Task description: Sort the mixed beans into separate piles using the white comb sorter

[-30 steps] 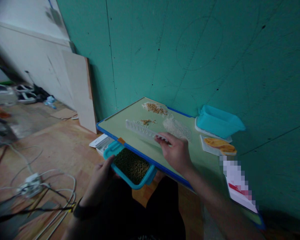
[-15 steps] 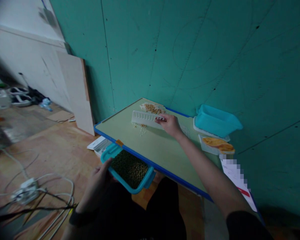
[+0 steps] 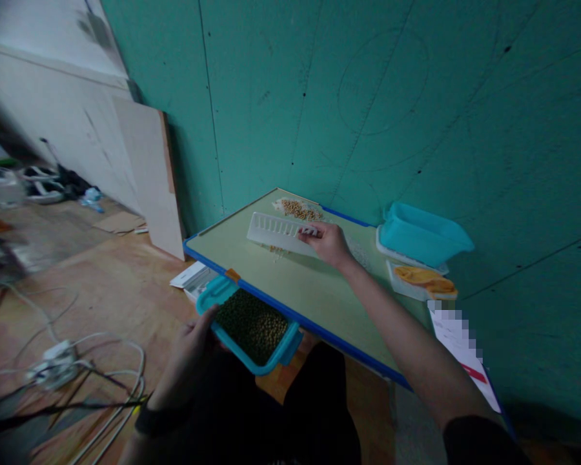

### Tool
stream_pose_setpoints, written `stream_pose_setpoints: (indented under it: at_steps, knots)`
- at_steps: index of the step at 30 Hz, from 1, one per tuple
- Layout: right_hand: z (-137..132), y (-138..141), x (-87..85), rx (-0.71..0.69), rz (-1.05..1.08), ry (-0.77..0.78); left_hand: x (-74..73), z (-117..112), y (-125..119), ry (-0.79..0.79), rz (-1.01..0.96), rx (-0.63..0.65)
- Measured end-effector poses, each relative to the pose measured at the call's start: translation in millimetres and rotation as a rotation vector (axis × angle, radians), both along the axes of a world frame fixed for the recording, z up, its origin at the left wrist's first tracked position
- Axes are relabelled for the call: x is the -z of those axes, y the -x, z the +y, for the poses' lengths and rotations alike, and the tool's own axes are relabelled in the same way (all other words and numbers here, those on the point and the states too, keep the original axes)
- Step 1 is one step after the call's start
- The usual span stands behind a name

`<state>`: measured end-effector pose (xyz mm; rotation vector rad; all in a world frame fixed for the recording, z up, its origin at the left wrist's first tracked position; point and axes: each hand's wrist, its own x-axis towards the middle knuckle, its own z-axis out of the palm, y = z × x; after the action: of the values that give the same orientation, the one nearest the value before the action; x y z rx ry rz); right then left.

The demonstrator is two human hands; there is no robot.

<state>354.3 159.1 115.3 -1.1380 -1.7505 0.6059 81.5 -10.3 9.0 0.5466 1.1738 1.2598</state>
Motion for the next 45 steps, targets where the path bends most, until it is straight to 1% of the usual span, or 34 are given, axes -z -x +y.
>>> stream_pose_setpoints:
  at_steps: [6,11,15,19,23,28,34,38,41,45]
  knots:
    - [-4,4,-8.2,-0.042,-0.037,0.017,-1.7,-1,-1,-0.002,0.028,-0.013]
    - [-11,7,-14.9,-0.084,-0.040,0.062,5.3,2,1,0.001,0.014,-0.004]
    - [-18,7,-17.5,-0.100,-0.039,0.075,9.9,4,2,0.006,0.005,0.013]
    - [-25,5,-20.0,-0.113,-0.055,0.095,9.3,3,3,-0.001,0.018,0.011]
    - [-32,3,-23.1,-0.120,-0.072,0.101,8.6,2,2,0.007,-0.013,0.008]
    - [-37,1,-23.8,-0.134,-0.100,0.085,11.5,3,1,0.006,-0.025,-0.001]
    - [-46,-8,-18.5,-0.096,-0.113,0.069,17.0,5,3,-0.006,-0.012,0.017]
    - [-60,-16,-20.0,-0.060,-0.139,0.057,16.4,4,3,-0.027,-0.013,0.011]
    - [-72,-21,-22.0,-0.041,-0.155,0.065,16.8,4,2,-0.012,0.011,0.007]
    - [-86,-29,-20.1,0.006,-0.161,0.054,24.9,6,0,0.006,0.041,-0.014]
